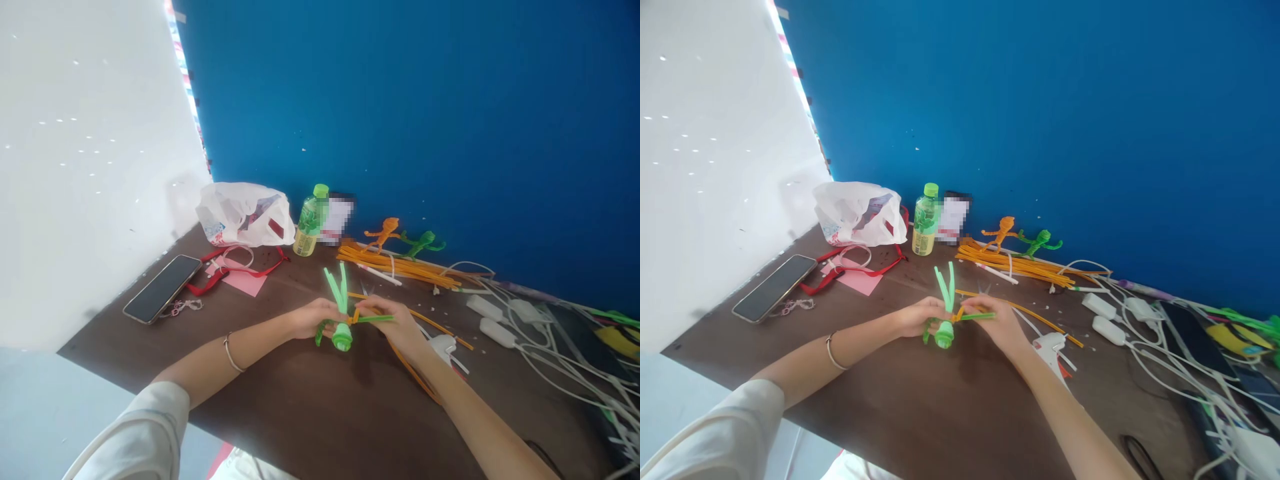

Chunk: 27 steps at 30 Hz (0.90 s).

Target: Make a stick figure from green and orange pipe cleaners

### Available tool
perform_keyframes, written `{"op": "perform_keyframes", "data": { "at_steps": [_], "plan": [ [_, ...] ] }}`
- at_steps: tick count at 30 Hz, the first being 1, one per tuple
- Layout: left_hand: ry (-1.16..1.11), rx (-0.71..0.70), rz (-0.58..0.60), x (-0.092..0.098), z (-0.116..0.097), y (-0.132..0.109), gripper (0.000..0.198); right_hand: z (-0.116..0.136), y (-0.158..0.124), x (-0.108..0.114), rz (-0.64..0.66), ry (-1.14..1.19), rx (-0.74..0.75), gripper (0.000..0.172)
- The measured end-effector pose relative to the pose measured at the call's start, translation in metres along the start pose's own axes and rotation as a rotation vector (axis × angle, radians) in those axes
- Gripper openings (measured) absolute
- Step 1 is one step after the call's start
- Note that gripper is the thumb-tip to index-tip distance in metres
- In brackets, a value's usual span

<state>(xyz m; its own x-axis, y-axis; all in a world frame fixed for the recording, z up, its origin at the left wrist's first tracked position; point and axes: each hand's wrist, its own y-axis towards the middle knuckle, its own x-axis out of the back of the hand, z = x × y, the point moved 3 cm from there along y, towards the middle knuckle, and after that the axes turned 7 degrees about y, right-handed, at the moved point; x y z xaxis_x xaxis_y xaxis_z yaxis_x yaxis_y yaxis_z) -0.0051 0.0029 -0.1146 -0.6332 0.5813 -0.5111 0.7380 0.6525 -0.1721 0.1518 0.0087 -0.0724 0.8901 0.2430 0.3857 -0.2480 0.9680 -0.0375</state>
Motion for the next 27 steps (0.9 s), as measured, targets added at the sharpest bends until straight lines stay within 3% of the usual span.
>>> {"op": "perform_keyframes", "data": {
  "at_steps": [4, 7, 15, 23, 27],
  "plan": [
    [0.011, 0.050, 0.024, -0.002, 0.002, 0.000, 0.031, 0.006, 0.007, -0.002, 0.114, 0.043, 0.063, 0.021],
    [0.013, 0.066, 0.007, -0.002, 0.002, 0.000, 0.028, 0.011, 0.010, -0.008, 0.131, 0.065, 0.087, 0.021],
    [-0.024, 0.099, -0.017, 0.000, 0.007, 0.003, 0.022, 0.013, 0.012, -0.017, 0.063, -0.030, 0.099, 0.019],
    [-0.105, 0.031, -0.064, 0.001, 0.004, 0.003, 0.024, -0.001, 0.008, -0.015, -0.202, -0.047, 0.137, 0.017],
    [-0.017, 0.018, -0.054, 0.000, 0.001, 0.001, 0.022, -0.002, 0.007, -0.017, -0.147, -0.060, 0.167, 0.020]
  ]
}}
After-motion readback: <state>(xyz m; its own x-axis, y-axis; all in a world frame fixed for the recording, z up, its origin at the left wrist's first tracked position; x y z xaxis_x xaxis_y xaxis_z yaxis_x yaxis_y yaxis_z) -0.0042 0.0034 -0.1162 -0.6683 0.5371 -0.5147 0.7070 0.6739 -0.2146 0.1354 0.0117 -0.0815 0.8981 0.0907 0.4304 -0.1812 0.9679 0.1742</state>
